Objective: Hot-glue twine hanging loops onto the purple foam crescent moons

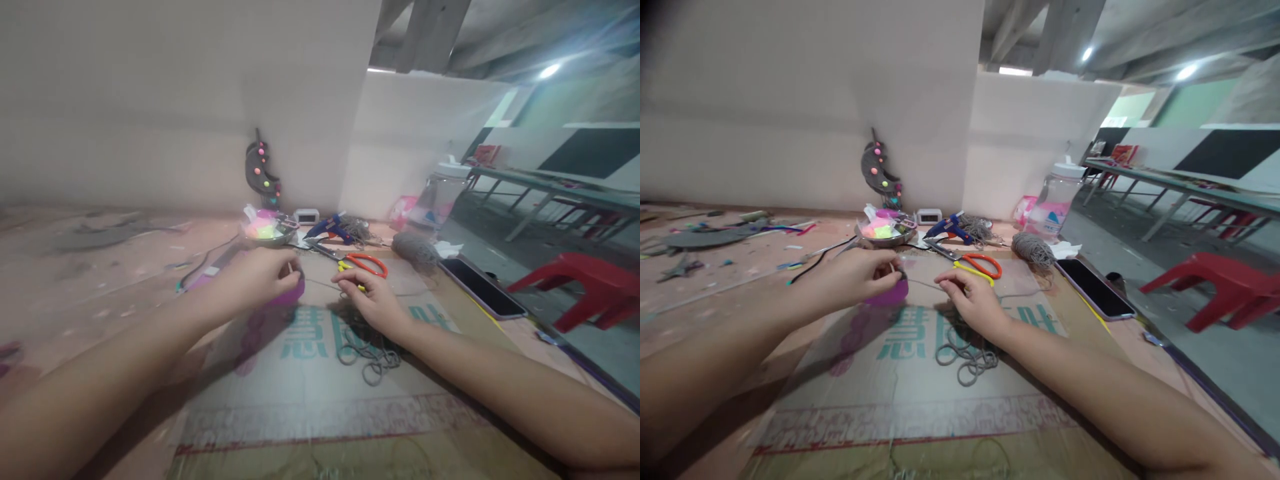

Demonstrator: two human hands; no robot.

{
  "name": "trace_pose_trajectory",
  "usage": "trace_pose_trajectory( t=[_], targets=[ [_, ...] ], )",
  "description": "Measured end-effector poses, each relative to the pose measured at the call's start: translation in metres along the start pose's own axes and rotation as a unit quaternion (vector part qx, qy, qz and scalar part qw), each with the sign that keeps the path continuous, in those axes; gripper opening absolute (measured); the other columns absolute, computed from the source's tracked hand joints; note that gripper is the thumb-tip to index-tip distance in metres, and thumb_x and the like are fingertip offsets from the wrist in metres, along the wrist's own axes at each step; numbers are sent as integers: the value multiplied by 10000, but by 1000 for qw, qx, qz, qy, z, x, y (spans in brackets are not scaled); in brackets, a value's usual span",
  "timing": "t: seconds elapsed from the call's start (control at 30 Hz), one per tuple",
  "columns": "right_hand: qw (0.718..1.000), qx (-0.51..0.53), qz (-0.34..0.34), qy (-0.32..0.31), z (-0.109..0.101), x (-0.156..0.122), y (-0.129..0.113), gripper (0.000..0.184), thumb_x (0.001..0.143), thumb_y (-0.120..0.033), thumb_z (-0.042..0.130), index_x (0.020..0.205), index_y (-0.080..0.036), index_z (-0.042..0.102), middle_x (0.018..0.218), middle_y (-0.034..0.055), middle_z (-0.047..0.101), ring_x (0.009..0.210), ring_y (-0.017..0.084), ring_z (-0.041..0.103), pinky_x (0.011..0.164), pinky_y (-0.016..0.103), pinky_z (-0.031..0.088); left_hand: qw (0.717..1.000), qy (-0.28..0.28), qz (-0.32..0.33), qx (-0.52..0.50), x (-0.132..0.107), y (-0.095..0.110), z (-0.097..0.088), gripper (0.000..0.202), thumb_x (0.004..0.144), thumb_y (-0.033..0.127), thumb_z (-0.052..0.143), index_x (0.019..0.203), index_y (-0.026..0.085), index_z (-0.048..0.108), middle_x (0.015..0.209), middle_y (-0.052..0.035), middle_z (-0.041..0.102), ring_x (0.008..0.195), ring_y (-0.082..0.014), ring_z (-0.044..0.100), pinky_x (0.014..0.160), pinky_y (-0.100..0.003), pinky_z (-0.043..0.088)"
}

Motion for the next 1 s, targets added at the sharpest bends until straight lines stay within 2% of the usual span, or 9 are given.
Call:
trace_pose_trajectory(
  t=[0.17, 0.27, 0.37, 0.5, 0.6, 0.7, 0.77, 0.83, 1.0],
  targets=[
    [987, 141, 72, -22, 9, -1, 16, 300, 924, -443, 464, 1061, -197, 569, 682, -19, 580, 561, 106, 497, 533, 236, 383, 988, 61, 48, -133, -3, 12, -15, 174, 855, 297, 518, 937, 208, 644, 854, -1, 719, 746, -139, 654, 666, -237, 472],
    [962, 238, 134, -28, 14, 2, 33, 423, 891, -577, 454, 966, -181, 580, 703, 9, 620, 548, 107, 478, 518, 244, 361, 975, 98, 109, -166, -8, 19, -16, 179, 835, 218, 543, 980, 208, 647, 920, -7, 717, 814, -128, 663, 740, -234, 504],
    [936, 303, 169, -51, 21, 4, 44, 545, 862, -665, 416, 826, -163, 625, 718, 35, 622, 593, 119, 487, 550, 259, 367, 962, 107, 174, -184, -12, 27, -9, 207, 827, 153, 539, 1000, 201, 643, 951, -17, 707, 843, -124, 661, 768, -237, 516],
    [919, 352, 174, -48, 24, 4, 46, 427, 779, -595, 614, 751, -169, 609, 659, -4, 553, 573, 108, 441, 536, 252, 339, 957, 73, 204, -192, -13, 33, 14, 197, 837, 150, 539, 998, 198, 640, 969, -29, 707, 866, -142, 658, 782, -262, 518],
    [921, 348, 173, -35, 21, 6, 45, 361, 711, -492, 727, 763, -153, 615, 636, -15, 551, 528, 84, 413, 497, 232, 299, 958, 80, 170, -214, -9, 26, 29, 230, 853, 172, 519, 1045, 208, 640, 1025, -46, 700, 931, -169, 649, 833, -304, 511],
    [932, 317, 176, 12, 11, 7, 49, 351, 734, -491, 705, 758, -151, 622, 604, -13, 563, 497, 76, 412, 458, 219, 285, 943, 94, 54, -314, -2, 1, 46, 302, 897, 226, 459, 1167, 186, 587, 1087, -83, 678, 975, -186, 645, 805, -305, 523],
    [939, 293, 178, 32, 6, 8, 51, 350, 747, -496, 690, 748, -153, 624, 600, -9, 576, 489, 75, 415, 442, 214, 290, 922, 70, -11, -381, 2, -12, 63, 335, 918, 300, 436, 1190, 162, 574, 1025, -91, 689, 894, -184, 657, 733, -287, 525],
    [943, 280, 176, 30, 5, 8, 50, 346, 751, -492, 687, 736, -153, 622, 598, -7, 584, 484, 72, 409, 434, 211, 296, 911, 55, -37, -407, 4, -17, 72, 352, 916, 380, 444, 1118, 148, 615, 926, -78, 696, 797, -178, 647, 689, -277, 510],
    [952, 261, 162, -2, 10, 8, 41, 347, 769, -489, 663, 736, -145, 622, 577, -19, 554, 475, 68, 378, 417, 209, 292, 929, 51, -31, -366, 5, -15, 74, 332, 868, 450, 515, 784, 155, 641, 723, -29, 642, 683, -164, 582, 623, -249, 446]
  ],
)
Point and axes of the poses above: each hand's wrist, its own x-axis towards the middle knuckle, its own z-axis out of the palm, y = z × x, the point moved 9 cm from there along x, towards the middle knuckle
